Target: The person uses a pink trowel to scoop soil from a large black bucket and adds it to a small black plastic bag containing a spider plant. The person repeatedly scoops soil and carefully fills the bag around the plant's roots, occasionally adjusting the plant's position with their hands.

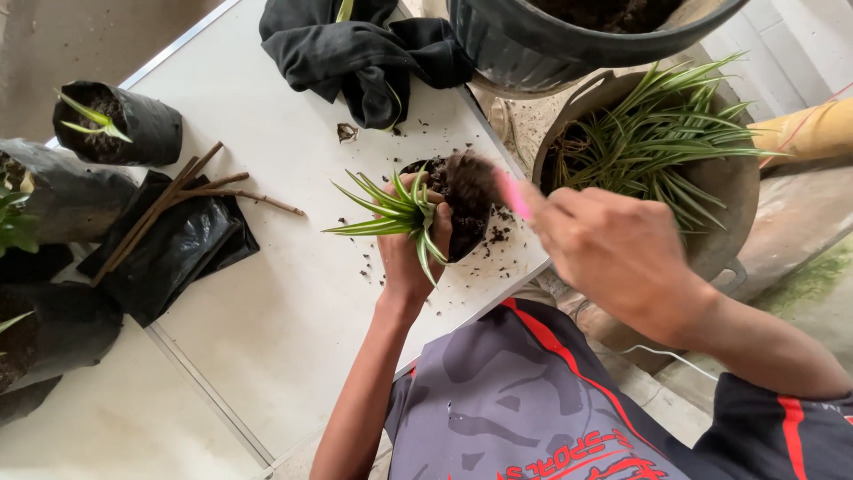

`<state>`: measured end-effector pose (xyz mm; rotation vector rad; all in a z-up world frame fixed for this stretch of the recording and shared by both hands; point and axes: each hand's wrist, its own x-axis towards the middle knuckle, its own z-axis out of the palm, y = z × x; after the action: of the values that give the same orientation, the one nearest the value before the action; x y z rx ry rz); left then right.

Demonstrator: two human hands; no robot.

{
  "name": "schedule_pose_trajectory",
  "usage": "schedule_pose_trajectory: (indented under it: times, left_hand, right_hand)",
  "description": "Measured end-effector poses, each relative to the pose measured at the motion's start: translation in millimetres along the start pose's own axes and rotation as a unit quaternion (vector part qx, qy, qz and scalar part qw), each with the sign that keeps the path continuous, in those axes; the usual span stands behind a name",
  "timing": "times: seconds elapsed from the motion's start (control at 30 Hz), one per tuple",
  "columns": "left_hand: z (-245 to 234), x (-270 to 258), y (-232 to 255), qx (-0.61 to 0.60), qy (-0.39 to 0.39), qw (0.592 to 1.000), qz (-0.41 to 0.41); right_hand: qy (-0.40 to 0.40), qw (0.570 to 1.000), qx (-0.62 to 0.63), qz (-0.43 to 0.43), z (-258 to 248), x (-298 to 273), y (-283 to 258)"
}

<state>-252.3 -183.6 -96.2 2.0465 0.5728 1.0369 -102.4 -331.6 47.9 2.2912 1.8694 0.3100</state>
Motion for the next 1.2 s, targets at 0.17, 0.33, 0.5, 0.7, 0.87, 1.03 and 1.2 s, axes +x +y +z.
schedule_pose_trajectory:
  times: [0.17, 0.33, 0.5, 0.7, 0.87, 1.03, 1.2]
  left_hand:
    - [1, -3, 2, -0.004, -0.017, 1.000, -0.010]
    - [3, -5, 3, 0.003, 0.010, 1.000, -0.007]
    - [6, -9, 0, -0.001, 0.026, 1.000, -0.009]
    - [6, -8, -3, 0.008, 0.019, 1.000, 0.007]
    - [6, -9, -6, -0.016, 0.012, 1.000, -0.005]
    - [3, -13, -7, -0.071, 0.008, 0.996, -0.054]
    - [1, -9, -5, -0.085, 0.010, 0.995, -0.040]
  right_hand:
    - [0.059, 0.997, -0.019, -0.034, -6, 2, 1]
    - [0.001, 0.998, -0.024, -0.049, 2, 4, -5]
    - [-0.003, 0.999, 0.010, -0.040, 11, 4, -5]
    - [-0.005, 0.999, 0.014, -0.043, 13, 8, -3]
    - [0.077, 0.991, 0.101, -0.035, 1, 11, 11]
    - [0.033, 0.988, 0.152, -0.016, -7, 8, 18]
    - [-0.082, 0.990, 0.111, 0.038, 5, 4, 12]
